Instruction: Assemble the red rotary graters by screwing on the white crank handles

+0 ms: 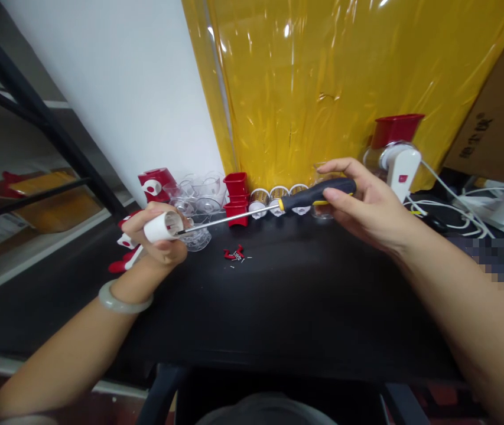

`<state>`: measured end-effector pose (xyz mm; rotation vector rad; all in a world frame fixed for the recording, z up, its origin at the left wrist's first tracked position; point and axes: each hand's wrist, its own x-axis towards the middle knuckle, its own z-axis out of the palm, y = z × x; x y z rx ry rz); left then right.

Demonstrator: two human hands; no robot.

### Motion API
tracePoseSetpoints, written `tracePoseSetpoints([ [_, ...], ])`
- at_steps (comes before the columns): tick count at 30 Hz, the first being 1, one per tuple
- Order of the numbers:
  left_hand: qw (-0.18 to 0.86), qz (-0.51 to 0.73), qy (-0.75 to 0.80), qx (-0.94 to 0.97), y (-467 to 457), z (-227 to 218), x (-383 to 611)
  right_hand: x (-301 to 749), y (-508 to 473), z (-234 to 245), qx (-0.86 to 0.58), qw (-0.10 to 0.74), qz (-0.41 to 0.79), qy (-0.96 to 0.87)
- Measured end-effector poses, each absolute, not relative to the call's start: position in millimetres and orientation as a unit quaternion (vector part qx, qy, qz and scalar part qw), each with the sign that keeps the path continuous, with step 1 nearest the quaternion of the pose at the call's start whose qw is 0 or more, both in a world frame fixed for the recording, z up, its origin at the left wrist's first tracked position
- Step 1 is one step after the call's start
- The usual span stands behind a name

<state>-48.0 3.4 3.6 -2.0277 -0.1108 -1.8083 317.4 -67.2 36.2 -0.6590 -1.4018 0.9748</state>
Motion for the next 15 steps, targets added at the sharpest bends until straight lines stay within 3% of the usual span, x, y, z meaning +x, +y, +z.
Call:
tracePoseSetpoints([
  [5, 0.229, -0.65, -0.039, -0.724, 2.5, 7.4, -47.5, 313.4, -74.0, 39.3, -0.256, 0.607, 0.48, -0.579],
  [9, 0.236, -0.646, -0.039, -0.725, 2.7, 7.1, -47.1, 310.6, -71.6, 38.5, -0.266, 0.624, 0.407, -0.611],
  [15, 0.223, -0.651, -0.042, -0.724, 1.8, 6.0, -45.8, 315.0, -63.3, 33.0, -0.344, 0.577, 0.296, -0.679],
])
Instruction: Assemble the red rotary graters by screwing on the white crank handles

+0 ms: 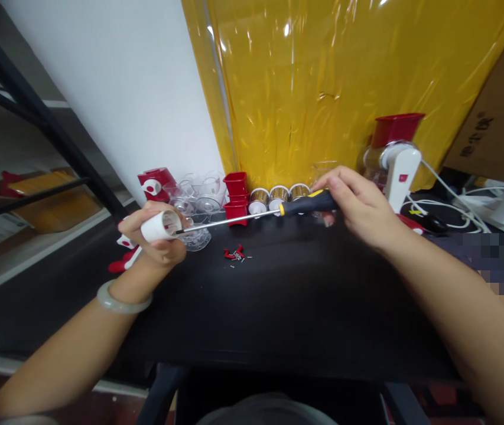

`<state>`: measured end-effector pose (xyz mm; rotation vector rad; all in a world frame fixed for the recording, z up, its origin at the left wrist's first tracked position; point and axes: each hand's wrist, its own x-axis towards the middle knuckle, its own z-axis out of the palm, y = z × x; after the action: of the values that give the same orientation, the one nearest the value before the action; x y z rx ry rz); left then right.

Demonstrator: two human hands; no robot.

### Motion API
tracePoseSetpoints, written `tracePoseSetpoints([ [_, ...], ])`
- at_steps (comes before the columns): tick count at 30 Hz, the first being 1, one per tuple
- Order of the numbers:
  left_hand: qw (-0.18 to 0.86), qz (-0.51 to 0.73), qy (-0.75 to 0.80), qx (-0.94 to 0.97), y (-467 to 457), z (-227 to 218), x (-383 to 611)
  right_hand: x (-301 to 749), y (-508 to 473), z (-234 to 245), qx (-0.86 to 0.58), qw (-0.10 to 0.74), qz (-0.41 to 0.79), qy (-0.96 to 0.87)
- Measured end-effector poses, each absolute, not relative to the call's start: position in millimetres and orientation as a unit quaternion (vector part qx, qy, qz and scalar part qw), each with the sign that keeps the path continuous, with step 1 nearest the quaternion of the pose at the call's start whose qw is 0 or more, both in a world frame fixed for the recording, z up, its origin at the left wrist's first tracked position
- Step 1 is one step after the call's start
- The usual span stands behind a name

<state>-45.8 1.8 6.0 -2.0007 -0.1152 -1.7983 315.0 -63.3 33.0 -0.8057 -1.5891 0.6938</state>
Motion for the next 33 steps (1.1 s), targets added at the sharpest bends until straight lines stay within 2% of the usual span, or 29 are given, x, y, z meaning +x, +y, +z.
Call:
tracePoseSetpoints([
  [5, 0.219, -0.657, -0.04, -0.721, 3.3, 5.8, -47.5, 313.4, -64.5, 32.8, -0.294, 0.634, 0.354, -0.621],
  [9, 0.209, -0.672, -0.063, -0.707, 5.5, 4.9, -48.9, 314.0, -67.3, 34.4, -0.26, 0.619, 0.442, -0.595],
  [13, 0.199, -0.674, -0.052, -0.709, 3.7, 6.4, -46.4, 315.5, -68.5, 34.7, -0.251, 0.602, 0.481, -0.586],
  [19, 0.229, -0.652, -0.036, -0.722, -4.2, 10.0, -42.0, 311.0, -64.2, 33.9, -0.281, 0.625, 0.387, -0.616],
  [24, 0.237, -0.655, -0.038, -0.716, -4.6, 9.3, -41.4, 316.4, -58.4, 30.0, -0.359, 0.588, 0.297, -0.661],
  [27, 0.238, -0.658, -0.044, -0.713, -3.5, 9.4, -41.6, 317.8, -58.6, 29.3, -0.337, 0.604, 0.312, -0.652],
  [33, 0.248, -0.654, -0.041, -0.714, -5.6, 12.4, -40.5, 314.8, -66.3, 33.8, -0.262, 0.608, 0.441, -0.606],
])
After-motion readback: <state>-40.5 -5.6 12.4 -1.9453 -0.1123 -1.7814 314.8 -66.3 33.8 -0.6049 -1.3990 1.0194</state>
